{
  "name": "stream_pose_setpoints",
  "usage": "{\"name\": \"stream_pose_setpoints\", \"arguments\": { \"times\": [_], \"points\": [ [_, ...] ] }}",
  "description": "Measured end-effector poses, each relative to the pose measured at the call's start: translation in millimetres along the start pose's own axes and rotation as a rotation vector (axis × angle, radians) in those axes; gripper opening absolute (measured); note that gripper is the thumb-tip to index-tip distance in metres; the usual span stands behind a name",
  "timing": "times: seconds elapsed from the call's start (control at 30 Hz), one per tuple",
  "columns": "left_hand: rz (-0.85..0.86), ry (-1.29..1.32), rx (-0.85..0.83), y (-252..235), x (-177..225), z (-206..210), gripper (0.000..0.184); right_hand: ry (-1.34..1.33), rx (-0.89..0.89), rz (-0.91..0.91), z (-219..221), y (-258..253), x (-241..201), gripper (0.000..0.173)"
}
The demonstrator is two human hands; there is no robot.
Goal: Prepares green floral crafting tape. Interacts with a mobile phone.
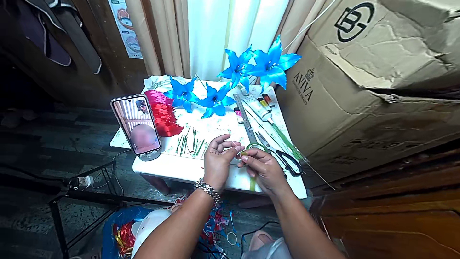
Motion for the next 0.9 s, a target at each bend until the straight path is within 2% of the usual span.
{"name": "stream_pose_setpoints", "arguments": {
  "times": [0.1, 0.23, 0.33, 0.43, 0.53, 0.63, 0.73, 0.9],
  "points": [
    [-0.016, 0.037, 0.016, 0.9, -0.5, 5.1, 0.044, -0.050, 0.017, -0.003, -2.2, 2.9, 1.2, 0.019],
    [-0.049, 0.057, 0.017, -3.2, 3.0, 1.7, 0.064, -0.110, 0.060, 0.036, -4.8, 3.7, 2.3, 0.024],
    [-0.071, 0.075, 0.022, -4.5, 3.7, -1.9, 0.057, -0.114, 0.139, 0.040, -6.1, 2.3, 0.3, 0.022],
    [-0.076, 0.049, 0.028, -4.3, 8.1, -5.7, 0.045, 0.170, 0.183, 0.037, -15.5, -1.9, -5.6, 0.011],
    [-0.067, 0.000, 0.034, -5.6, 13.7, -11.0, 0.039, 0.547, 0.033, 0.039, -22.9, -4.2, -9.0, 0.002],
    [-0.058, -0.021, 0.051, -8.5, 16.6, -14.1, 0.038, 0.771, -0.049, 0.060, -16.7, -4.5, -6.6, 0.006],
    [-0.063, -0.037, 0.058, -9.3, 16.4, -14.3, 0.039, 0.913, -0.086, 0.087, -10.4, -5.6, -3.5, 0.011],
    [-0.089, -0.093, 0.047, -8.6, 15.8, -17.2, 0.042, 0.949, -0.068, 0.116, -13.8, -7.3, -5.6, 0.011]
  ]
}}
Point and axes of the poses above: each hand's wrist, its own y-axis away from the middle knuckle, its own z-axis out of the palm, x = y × z, the point moved 4 cm from there along -y, towards the middle knuckle, and after that the axes turned 6 degrees about y, right-handed, at the moved point
